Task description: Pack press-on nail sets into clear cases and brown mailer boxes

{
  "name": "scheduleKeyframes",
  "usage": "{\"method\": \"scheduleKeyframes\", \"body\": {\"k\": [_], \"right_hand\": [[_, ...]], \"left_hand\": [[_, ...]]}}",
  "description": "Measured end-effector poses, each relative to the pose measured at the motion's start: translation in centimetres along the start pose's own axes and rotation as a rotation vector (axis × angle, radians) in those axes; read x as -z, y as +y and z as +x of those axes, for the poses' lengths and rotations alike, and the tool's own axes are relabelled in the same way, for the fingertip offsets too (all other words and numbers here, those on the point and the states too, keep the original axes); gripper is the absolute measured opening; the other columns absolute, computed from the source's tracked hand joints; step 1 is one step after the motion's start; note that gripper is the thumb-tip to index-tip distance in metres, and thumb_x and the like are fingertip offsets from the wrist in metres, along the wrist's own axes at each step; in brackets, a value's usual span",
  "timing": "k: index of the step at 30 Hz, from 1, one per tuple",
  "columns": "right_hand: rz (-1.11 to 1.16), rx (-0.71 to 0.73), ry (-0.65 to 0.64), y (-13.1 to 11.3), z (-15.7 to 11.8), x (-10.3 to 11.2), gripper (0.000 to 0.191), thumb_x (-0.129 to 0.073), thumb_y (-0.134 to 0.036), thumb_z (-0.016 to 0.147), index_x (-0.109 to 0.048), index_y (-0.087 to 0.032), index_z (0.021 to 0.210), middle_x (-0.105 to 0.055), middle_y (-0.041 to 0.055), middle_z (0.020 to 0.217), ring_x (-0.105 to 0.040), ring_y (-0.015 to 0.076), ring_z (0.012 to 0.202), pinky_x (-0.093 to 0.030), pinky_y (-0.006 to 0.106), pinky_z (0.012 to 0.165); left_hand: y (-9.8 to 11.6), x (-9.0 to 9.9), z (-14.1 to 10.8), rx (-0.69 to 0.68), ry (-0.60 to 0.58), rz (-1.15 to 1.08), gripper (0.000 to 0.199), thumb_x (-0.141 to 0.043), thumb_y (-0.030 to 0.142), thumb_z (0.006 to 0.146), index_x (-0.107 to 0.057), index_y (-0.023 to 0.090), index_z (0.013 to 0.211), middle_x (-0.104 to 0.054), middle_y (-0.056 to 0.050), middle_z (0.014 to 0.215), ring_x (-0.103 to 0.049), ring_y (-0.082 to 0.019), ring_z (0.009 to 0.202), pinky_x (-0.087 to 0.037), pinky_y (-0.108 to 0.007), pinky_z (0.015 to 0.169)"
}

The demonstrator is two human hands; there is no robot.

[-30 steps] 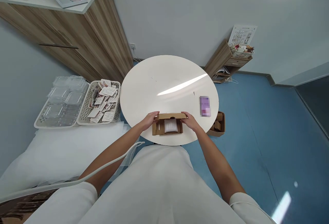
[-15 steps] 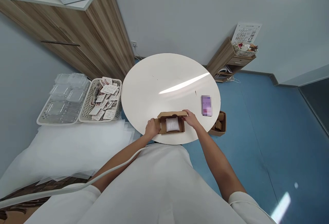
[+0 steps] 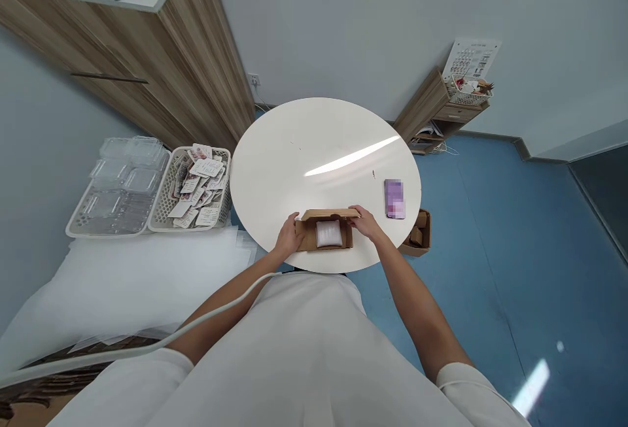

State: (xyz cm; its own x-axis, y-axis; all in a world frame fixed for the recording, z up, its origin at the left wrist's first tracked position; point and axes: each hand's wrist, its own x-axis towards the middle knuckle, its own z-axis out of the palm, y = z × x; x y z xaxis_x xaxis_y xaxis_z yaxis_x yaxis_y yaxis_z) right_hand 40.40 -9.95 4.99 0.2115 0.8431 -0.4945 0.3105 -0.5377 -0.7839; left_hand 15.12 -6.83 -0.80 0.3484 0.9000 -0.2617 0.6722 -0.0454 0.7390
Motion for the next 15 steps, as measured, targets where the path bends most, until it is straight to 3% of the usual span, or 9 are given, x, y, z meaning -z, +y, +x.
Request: {"method": "scheduleKeyframes", "body": {"k": [3, 11, 15], "right_hand": [[-0.05, 0.023, -0.006, -0.2, 0.1, 0.0, 0.035, -0.047, -0.017, 0.068, -0.053, -0.025, 0.102, -0.06, -0.0006, 0.087, -0.057, 0.0113, 0.068, -0.047, 0.025, 0.066], [-0.366, 0.139, 0.004, -0.8, -1.5, -0.2, 0.03, -0.049, -0.02, 0.068, -0.052, -0.025, 0.098, -0.059, 0.0009, 0.085, -0.053, 0.0155, 0.075, -0.041, 0.025, 0.063], [-0.411, 0.173, 0.025, -0.8, -2.5, -0.4, 0.035, -0.051, -0.019, 0.067, -0.05, -0.024, 0.101, -0.059, 0.0025, 0.088, -0.053, 0.0163, 0.076, -0.04, 0.025, 0.063]], "left_hand": [[0.2, 0.6, 0.6, -0.114, 0.002, 0.051, 0.053, -0.053, 0.013, 0.068, -0.037, 0.02, 0.117, -0.045, -0.007, 0.108, -0.047, -0.022, 0.101, -0.043, -0.033, 0.078], [0.1, -0.2, 1.4, -0.097, 0.035, 0.036, 0.049, -0.052, 0.01, 0.066, -0.041, 0.017, 0.113, -0.045, -0.006, 0.1, -0.052, -0.017, 0.08, -0.045, -0.031, 0.067], [0.5, -0.3, 1.5, -0.123, 0.084, -0.001, 0.045, -0.048, 0.007, 0.064, -0.044, 0.02, 0.106, -0.05, -0.004, 0.097, -0.051, -0.019, 0.085, -0.044, -0.031, 0.068]]}}
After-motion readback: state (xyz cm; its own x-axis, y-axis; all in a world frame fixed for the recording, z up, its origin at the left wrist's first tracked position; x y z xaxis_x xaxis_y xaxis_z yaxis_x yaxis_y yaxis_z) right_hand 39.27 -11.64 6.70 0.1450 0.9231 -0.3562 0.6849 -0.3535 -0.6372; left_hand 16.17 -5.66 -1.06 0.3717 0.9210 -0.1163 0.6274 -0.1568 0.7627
